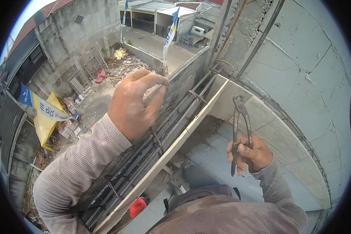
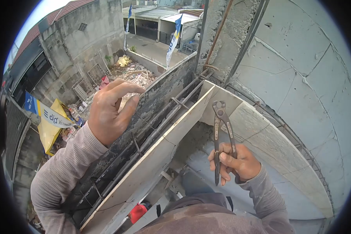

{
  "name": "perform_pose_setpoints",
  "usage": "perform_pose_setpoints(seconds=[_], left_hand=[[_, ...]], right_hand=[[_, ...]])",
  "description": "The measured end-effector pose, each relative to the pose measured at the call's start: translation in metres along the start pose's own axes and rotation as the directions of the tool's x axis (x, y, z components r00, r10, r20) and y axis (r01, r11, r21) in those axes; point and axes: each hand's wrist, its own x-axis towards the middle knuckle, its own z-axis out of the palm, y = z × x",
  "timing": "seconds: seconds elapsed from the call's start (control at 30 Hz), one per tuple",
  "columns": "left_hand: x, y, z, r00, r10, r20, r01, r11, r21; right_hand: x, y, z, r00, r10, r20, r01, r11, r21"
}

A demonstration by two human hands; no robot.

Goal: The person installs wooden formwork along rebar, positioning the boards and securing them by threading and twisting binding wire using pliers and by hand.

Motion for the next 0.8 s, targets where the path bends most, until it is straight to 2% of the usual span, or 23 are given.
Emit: perform_pose_setpoints(seconds=[0.07, 0.1, 0.13, 0.2, 0.23, 0.3, 0.33, 0.37, 0.4, 0.43, 0.47, 0.5, 0.53, 0.6, 0.63, 0.67, 0.7, 0.73, 0.8], left_hand=[[0.004, 0.007, 0.006, 0.964, 0.262, -0.046, -0.263, 0.965, -0.023], [0.004, 0.018, 0.005, 0.964, 0.265, 0.002, -0.265, 0.964, -0.004], [0.002, 0.029, 0.002, 0.967, 0.250, 0.040, -0.250, 0.968, 0.012], [0.000, 0.059, -0.008, 0.916, 0.128, 0.381, -0.152, 0.988, 0.035], [0.004, 0.079, -0.011, 0.907, 0.108, 0.408, -0.145, 0.988, 0.059], [0.010, 0.119, -0.016, 0.796, -0.092, 0.598, 0.077, 0.996, 0.051], [0.007, 0.129, -0.017, 0.783, -0.115, 0.611, 0.084, 0.993, 0.080], [0.001, 0.136, -0.020, 0.759, -0.357, 0.545, 0.460, 0.886, -0.060], [-0.002, 0.141, -0.023, 0.646, -0.576, 0.501, 0.740, 0.634, -0.226], [-0.003, 0.147, -0.024, 0.651, -0.628, 0.427, 0.757, 0.581, -0.300], [-0.008, 0.152, -0.023, 0.647, -0.639, 0.415, 0.760, 0.584, -0.286], [-0.018, 0.155, -0.022, 0.699, -0.644, 0.311, 0.715, 0.631, -0.301], [-0.022, 0.160, -0.021, 0.741, -0.639, 0.206, 0.669, 0.675, -0.310], [-0.034, 0.166, -0.017, 0.743, -0.652, 0.152, 0.666, 0.742, -0.074], [-0.034, 0.163, -0.015, 0.826, -0.547, 0.136, 0.535, 0.837, 0.117], [-0.036, 0.161, -0.012, 0.886, -0.438, 0.152, 0.381, 0.875, 0.301], [-0.035, 0.159, -0.006, 0.885, -0.448, 0.128, 0.391, 0.864, 0.318], [-0.030, 0.157, 0.000, 0.878, -0.465, 0.115, 0.413, 0.856, 0.313], [-0.007, 0.148, 0.017, 0.798, -0.590, 0.121, 0.575, 0.806, 0.140]], right_hand=[[0.006, 0.022, -0.002, 0.984, -0.088, 0.157, 0.038, 0.954, 0.296], [0.012, 0.027, -0.003, 0.963, -0.117, 0.242, 0.000, 0.901, 0.434], [0.020, 0.026, 0.003, 0.940, -0.171, 0.295, -0.008, 0.853, 0.522], [0.033, 0.007, 0.018, 0.882, -0.286, 0.374, -0.032, 0.756, 0.653], [0.046, 0.001, 0.019, 0.811, -0.374, 0.450, -0.043, 0.728, 0.684], [0.067, -0.014, 0.032, 0.742, -0.495, 0.453, -0.063, 0.621, 0.782], [0.074, -0.027, 0.037, 0.735, -0.523, 0.432, -0.049, 0.594, 0.803], [0.082, -0.034, 0.042, 0.713, -0.561, 0.420, -0.023, 0.581, 0.814], [0.089, -0.040, 0.046, 0.689, -0.598, 0.409, 0.005, 0.569, 0.822], [0.092, -0.044, 0.050, 0.676, -0.608, 0.416, -0.007, 0.559, 0.829], [0.095, -0.047, 0.052, 0.685, -0.647, 0.335, 0.128, 0.559, 0.819], [0.096, -0.051, 0.052, 0.686, -0.683, 0.251, 0.259, 0.551, 0.793], [0.097, -0.053, 0.043, 0.682, -0.684, 0.257, 0.246, 0.546, 0.801], [0.098, -0.051, 0.012, 0.733, -0.581, 0.355, 0.241, 0.709, 0.662], [0.100, -0.044, -0.001, 0.741, -0.593, 0.316, 0.321, 0.725, 0.609], [0.104, -0.035, -0.020, 0.751, -0.554, 0.358, 0.304, 0.773, 0.557], [0.107, -0.023, -0.042, 0.760, -0.511, 0.402, 0.287, 0.818, 0.498], [0.113, -0.011, -0.064, 0.724, -0.509, 0.465, 0.305, 0.841, 0.446], [0.120, 0.011, -0.089, 0.685, -0.489, 0.540, 0.312, 0.867, 0.389]])
